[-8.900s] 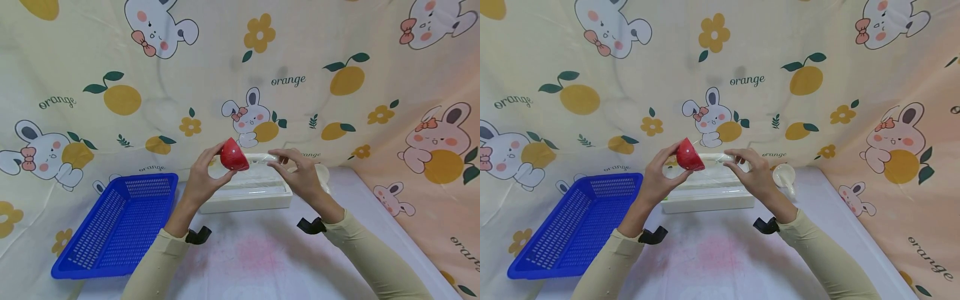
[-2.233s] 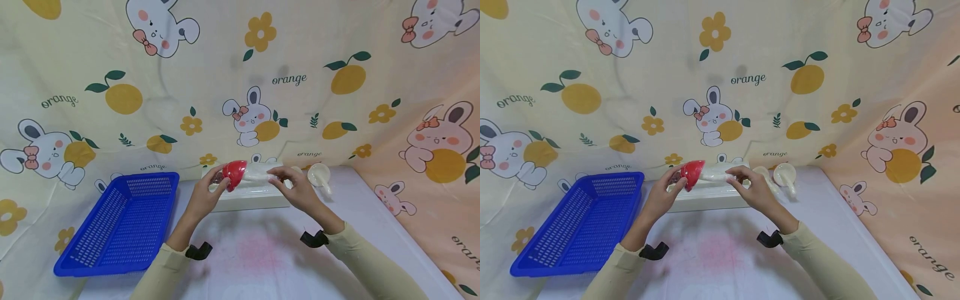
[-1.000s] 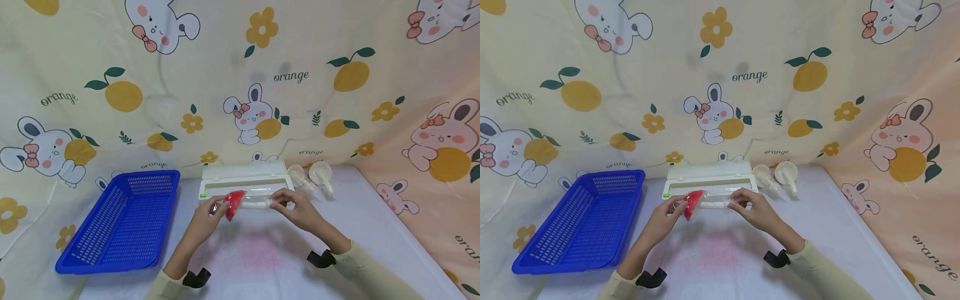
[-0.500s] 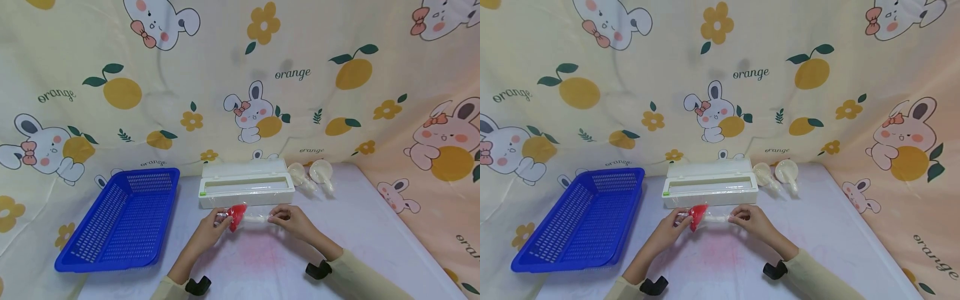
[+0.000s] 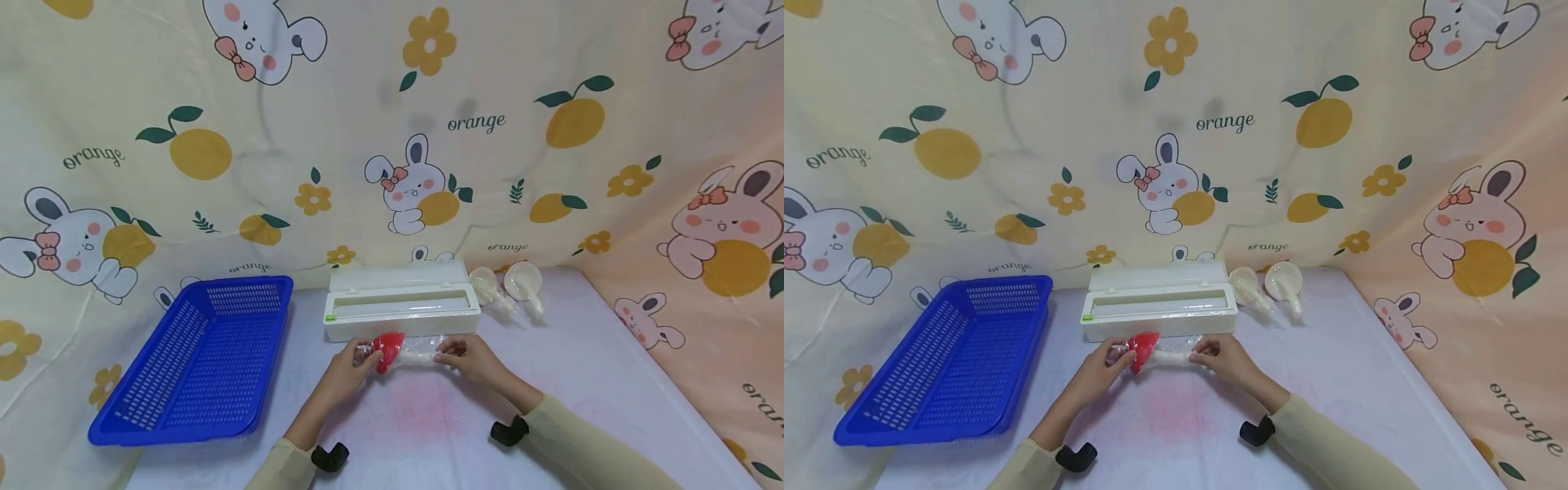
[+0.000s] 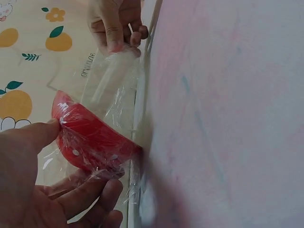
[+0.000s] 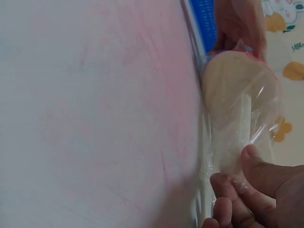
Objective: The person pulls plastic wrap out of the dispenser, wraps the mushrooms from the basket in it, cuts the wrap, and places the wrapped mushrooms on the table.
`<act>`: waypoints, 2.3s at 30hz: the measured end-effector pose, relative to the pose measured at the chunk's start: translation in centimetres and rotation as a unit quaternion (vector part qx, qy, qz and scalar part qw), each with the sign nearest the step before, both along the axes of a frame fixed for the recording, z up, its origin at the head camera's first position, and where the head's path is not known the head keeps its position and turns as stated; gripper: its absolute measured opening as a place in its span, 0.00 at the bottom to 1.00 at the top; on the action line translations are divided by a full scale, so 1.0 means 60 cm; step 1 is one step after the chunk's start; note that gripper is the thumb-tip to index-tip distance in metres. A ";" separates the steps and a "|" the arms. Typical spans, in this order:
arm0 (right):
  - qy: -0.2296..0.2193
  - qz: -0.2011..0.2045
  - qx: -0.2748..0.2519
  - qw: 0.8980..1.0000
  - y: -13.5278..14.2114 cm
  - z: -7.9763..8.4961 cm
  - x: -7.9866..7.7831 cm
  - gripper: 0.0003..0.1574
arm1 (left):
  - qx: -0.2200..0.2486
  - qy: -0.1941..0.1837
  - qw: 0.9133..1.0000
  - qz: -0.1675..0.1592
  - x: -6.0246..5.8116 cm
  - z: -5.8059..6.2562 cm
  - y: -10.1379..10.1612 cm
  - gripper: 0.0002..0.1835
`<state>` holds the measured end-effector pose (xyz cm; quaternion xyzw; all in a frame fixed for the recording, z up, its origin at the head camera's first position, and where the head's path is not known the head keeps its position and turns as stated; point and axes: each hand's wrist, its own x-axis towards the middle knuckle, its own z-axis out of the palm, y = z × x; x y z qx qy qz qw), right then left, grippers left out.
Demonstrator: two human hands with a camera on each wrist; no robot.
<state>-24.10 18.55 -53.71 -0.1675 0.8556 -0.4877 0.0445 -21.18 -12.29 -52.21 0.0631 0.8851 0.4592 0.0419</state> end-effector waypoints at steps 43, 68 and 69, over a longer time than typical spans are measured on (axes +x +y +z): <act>0.044 -0.028 0.094 0.994 -0.006 0.033 -0.008 0.11 | 0.026 0.080 0.994 0.068 -0.007 0.010 -0.030 0.18; 0.158 0.102 0.096 0.977 -0.044 0.127 -0.094 0.10 | 0.082 0.052 0.990 0.101 -0.094 -0.016 -0.099 0.52; 0.155 0.105 0.103 0.977 -0.047 0.128 -0.100 0.10 | 0.086 0.050 0.990 0.098 -0.097 -0.017 -0.101 0.52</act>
